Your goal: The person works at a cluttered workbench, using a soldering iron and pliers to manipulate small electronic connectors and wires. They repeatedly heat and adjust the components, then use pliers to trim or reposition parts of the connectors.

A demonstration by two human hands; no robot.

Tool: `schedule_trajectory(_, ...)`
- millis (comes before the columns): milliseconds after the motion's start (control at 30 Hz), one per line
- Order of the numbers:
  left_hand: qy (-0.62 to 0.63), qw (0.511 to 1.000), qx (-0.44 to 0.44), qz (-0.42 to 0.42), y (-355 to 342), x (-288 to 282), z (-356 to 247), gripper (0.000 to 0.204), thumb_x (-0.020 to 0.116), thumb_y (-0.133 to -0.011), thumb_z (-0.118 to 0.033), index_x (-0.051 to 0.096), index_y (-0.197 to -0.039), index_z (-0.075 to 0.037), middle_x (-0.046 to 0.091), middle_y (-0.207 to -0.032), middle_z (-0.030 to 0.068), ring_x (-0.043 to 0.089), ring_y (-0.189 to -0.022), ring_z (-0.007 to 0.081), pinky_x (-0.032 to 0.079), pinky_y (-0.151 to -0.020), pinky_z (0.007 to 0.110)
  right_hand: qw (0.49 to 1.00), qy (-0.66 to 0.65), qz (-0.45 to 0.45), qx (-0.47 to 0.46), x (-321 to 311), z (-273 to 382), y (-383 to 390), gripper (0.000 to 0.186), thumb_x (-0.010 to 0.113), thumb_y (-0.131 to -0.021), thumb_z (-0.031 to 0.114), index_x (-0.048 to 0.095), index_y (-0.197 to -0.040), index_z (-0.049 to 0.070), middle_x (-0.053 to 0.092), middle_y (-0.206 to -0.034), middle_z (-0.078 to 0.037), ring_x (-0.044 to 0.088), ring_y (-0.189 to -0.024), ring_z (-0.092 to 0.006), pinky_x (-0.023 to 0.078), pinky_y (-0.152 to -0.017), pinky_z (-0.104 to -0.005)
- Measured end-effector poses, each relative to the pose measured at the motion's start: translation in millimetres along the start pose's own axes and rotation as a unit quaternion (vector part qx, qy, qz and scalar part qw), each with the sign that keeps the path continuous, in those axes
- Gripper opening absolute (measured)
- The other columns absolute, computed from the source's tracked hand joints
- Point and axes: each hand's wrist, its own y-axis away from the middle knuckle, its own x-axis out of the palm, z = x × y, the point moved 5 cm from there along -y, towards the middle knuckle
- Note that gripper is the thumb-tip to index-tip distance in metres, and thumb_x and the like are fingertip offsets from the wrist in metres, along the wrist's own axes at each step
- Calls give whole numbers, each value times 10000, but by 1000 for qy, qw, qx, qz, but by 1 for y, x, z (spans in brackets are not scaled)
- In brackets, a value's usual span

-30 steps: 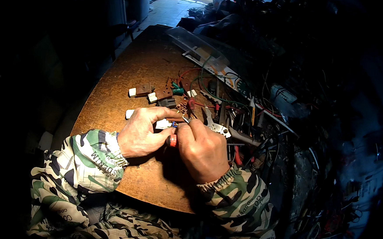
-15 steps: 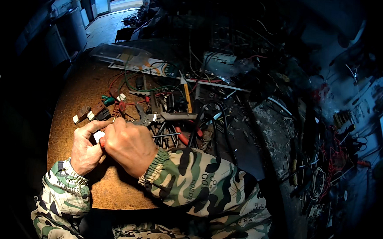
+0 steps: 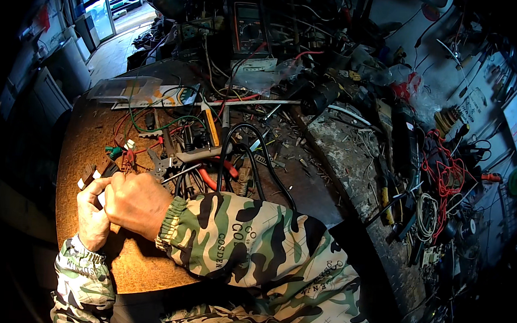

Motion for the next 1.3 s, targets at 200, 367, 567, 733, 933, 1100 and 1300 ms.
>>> schedule_trajectory(200,76,994,-76,29,1,0,1,420,753,-916,-172,647,-1255,52,719,-1117,71,665,-1003,123,535,-894,280,999,-7,-39,-20,-2,-1,0,172,671,-791,154,610,-761,-3,567,-741,-110,632,-598,-219,529,-486,-335)
schedule_trajectory(367,99,989,-104,22,3,-2,1,419,733,-954,-223,644,-1259,51,707,-1020,51,627,-851,90,498,-760,252,999,-8,-40,-33,-5,-2,-1,169,668,-799,143,599,-757,-5,579,-746,-112,643,-605,-217,528,-474,-330)
schedule_trajectory(567,66,997,-36,28,3,6,-10,379,727,-983,-213,650,-1257,38,672,-812,11,531,-548,14,404,-489,192,999,-28,-23,-16,-4,-4,-1,157,669,-797,139,607,-770,-2,579,-743,-107,644,-611,-215,525,-472,-333)
schedule_trajectory(733,72,995,-61,20,3,4,-4,383,758,-955,-179,653,-1249,42,687,-870,24,588,-656,45,465,-593,211,999,2,-16,-35,-3,-2,-1,169,674,-805,154,610,-791,-2,585,-748,-107,646,-610,-224,526,-476,-342)
schedule_trajectory(933,47,998,-37,7,3,2,-2,442,826,-878,-169,659,-1220,57,712,-1023,51,652,-981,124,524,-905,282,999,-29,-24,-24,-5,-2,-2,162,676,-813,159,598,-811,17,587,-770,-107,651,-638,-227,534,-504,-339)
schedule_trajectory(1100,82,994,-66,-4,1,0,3,409,832,-875,-183,664,-1165,52,711,-1004,53,647,-960,104,528,-850,261,994,-79,-82,7,-19,-11,-4,193,698,-811,158,554,-812,30,539,-791,-83,633,-672,-219,530,-521,-351)
schedule_trajectory(1300,104,989,-100,-11,-5,9,2,291,770,-902,-64,663,-1142,61,718,-1041,92,648,-1020,130,560,-867,277,973,-75,-217,8,-79,-45,-18,274,742,-878,244,608,-878,5,578,-821,-126,587,-649,-233,498,-532,-386)
